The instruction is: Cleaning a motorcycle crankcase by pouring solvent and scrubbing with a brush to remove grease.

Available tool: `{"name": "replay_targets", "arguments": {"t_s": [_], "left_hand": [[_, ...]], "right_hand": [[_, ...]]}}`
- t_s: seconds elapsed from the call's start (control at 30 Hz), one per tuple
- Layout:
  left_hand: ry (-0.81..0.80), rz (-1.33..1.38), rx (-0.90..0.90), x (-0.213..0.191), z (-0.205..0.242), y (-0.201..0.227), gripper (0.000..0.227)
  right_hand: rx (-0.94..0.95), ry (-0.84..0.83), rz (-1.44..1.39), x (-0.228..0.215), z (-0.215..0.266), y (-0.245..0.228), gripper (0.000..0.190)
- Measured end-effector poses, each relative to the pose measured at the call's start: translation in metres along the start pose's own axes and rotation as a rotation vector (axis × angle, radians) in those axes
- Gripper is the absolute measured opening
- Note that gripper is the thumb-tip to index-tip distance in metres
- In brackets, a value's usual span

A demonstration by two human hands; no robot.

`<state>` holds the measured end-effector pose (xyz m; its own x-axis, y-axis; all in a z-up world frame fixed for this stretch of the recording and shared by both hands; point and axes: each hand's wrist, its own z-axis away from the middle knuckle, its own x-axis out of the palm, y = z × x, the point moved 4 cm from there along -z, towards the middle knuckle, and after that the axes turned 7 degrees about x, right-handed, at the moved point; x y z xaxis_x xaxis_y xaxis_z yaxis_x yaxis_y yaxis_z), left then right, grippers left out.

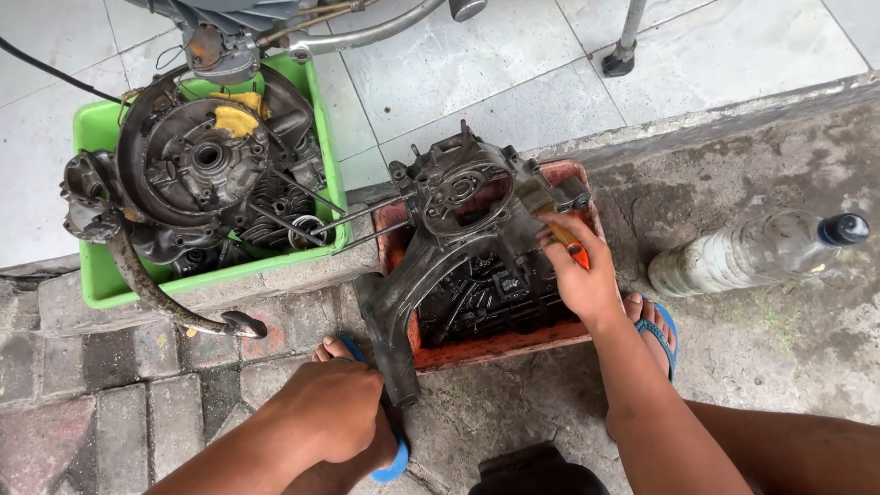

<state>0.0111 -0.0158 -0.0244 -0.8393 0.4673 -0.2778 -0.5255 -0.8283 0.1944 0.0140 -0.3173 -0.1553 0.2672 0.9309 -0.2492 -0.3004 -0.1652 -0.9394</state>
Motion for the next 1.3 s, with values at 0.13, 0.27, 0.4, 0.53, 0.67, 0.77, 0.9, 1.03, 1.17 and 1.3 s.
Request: {"name": "replay_targets", "arguments": {"t_s": [0.13,0.27,0.4,0.53,0.67,0.77,0.9,1.03,1.17,1.3], "left_hand": [[0.003,-0.006,0.000,0.000,-0.001,0.000,0.038],[0.023,0.002,0.025,0.005,-0.006,-0.003,0.038],[0.016,-0.020,0.019,0.005,-0.010,-0.004,0.037],[0.034,-0.014,0.017,0.006,-0.013,-0.007,0.033],[0.043,-0.042,0.027,0.009,-0.013,-0.007,0.032],[-0.026,-0.015,-0.002,0.008,-0.013,-0.006,0.032],[-0.008,-0.031,-0.004,0.000,-0.007,-0.002,0.029],[-0.031,-0.028,-0.018,0.000,-0.006,-0.001,0.031],[-0.089,-0.032,-0.017,0.001,-0.007,0.000,0.031],[0.004,-0.012,-0.021,-0.001,-0.008,-0.004,0.028]], "right_hand": [[0.187,-0.050,0.011,0.004,0.004,-0.011,0.027],[-0.001,0.039,-0.225,0.001,0.005,-0.010,0.022],[0.141,-0.021,-0.205,0.002,0.007,-0.010,0.019],[0.160,-0.075,-0.118,0.002,-0.002,0.002,0.019],[0.117,0.004,-0.282,-0.001,0.004,-0.005,0.019],[0.192,-0.104,0.000,-0.001,-0.001,0.002,0.028],[0.176,0.049,-0.051,-0.015,-0.006,-0.012,0.021],[0.197,0.216,0.180,-0.032,-0.008,-0.021,0.021],[0.063,0.109,0.027,-0.031,-0.012,-0.014,0.019],[0.177,0.199,0.005,-0.037,-0.021,-0.023,0.019]]}}
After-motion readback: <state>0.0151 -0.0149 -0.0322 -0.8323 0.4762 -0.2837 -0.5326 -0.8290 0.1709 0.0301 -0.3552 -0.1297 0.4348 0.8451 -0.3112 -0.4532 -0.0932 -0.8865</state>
